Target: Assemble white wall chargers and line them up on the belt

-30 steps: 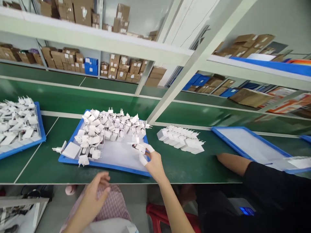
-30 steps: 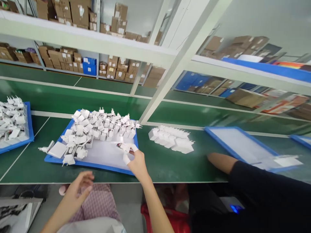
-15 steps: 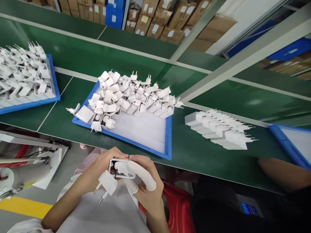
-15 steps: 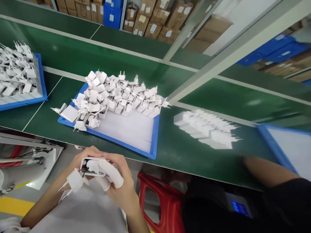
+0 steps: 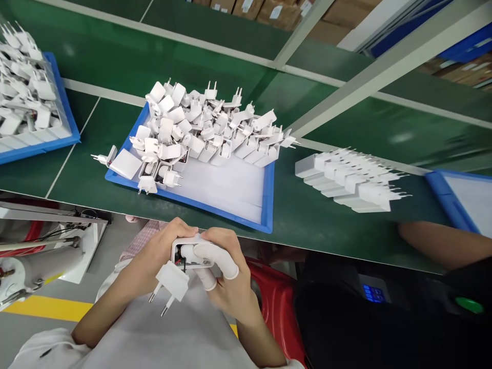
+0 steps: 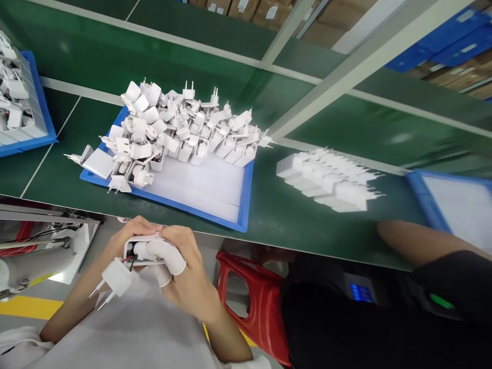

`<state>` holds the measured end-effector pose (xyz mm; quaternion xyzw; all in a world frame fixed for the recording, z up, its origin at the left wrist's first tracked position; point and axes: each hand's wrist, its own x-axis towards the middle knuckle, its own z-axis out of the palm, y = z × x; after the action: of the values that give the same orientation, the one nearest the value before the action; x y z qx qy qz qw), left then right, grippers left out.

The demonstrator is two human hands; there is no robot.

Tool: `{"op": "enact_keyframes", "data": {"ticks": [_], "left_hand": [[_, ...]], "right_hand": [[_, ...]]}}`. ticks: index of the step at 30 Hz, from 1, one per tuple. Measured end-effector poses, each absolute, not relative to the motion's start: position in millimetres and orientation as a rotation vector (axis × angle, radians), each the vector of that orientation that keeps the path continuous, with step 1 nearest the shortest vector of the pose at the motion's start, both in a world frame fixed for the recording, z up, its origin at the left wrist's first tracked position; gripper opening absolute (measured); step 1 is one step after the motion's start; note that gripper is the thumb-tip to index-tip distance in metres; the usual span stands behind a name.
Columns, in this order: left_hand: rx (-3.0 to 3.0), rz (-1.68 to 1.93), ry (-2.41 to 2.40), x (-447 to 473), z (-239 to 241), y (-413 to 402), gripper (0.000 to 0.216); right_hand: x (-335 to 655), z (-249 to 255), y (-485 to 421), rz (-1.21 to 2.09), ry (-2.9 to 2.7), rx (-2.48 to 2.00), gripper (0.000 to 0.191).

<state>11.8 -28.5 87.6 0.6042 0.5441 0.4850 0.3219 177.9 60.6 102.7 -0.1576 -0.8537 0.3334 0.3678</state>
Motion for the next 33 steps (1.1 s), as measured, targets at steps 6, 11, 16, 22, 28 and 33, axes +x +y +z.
{"op": "enact_keyframes", "data": {"ticks": [6,11,16,22,28,33], "left_hand": [[1.524,1.219,1.462,14,98,-32,0.047],[1.557,1.193,1.562,19,99,-34,0.039],[1.682,1.253,1.730,25,92,-27,0.028],[1.658,1.657,1.995,30,91,-21,0.036],[1.407,1.795,2.084,35,88,-18,0.007],[1.145,1.775,2.222,41,87,-17,0.017]], "right_hand": [[177,103,55,0.924,-2.160,-0.472,0.037],[180,113,60,0.909,-2.247,-0.477,0.039],[179,106,63,0.958,-2.222,-0.437,0.035],[169,95,51,0.982,-1.859,-0.596,0.048],[162,109,42,0.863,-1.943,-0.589,0.042],[161,109,37,0.860,-1.979,-0.633,0.044]]}}
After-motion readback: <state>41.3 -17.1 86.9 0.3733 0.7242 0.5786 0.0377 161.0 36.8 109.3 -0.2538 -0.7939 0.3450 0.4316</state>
